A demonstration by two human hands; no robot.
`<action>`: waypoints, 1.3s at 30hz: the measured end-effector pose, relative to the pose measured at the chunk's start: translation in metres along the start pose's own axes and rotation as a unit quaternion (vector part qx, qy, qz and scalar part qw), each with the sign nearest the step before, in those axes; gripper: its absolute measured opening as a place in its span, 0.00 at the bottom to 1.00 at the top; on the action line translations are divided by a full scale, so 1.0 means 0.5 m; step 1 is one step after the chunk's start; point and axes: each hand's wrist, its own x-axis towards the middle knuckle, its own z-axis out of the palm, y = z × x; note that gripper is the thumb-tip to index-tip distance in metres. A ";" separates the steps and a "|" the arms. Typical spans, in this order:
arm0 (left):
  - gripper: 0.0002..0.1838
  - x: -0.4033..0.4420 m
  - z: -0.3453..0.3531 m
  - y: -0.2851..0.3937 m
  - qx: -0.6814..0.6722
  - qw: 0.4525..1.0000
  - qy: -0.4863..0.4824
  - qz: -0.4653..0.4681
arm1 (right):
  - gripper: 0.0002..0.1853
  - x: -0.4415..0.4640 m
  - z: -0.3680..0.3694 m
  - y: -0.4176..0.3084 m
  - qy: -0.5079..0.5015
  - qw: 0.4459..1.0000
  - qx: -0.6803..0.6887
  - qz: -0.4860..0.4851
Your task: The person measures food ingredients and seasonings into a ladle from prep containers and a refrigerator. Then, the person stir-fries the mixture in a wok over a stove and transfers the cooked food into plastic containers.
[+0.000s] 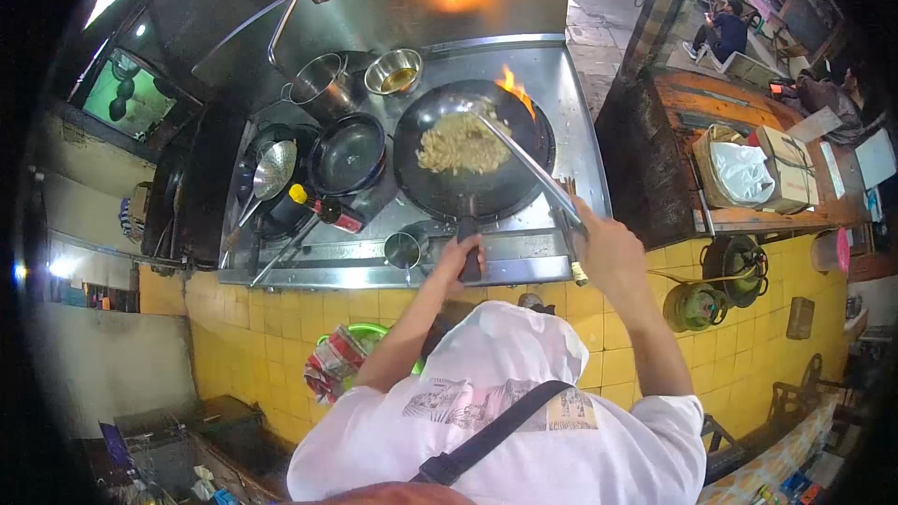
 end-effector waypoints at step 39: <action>0.09 -0.155 0.178 0.175 -0.318 0.939 -0.044 -0.126 | 0.23 0.087 -0.077 -0.034 -0.198 0.973 0.073 -0.094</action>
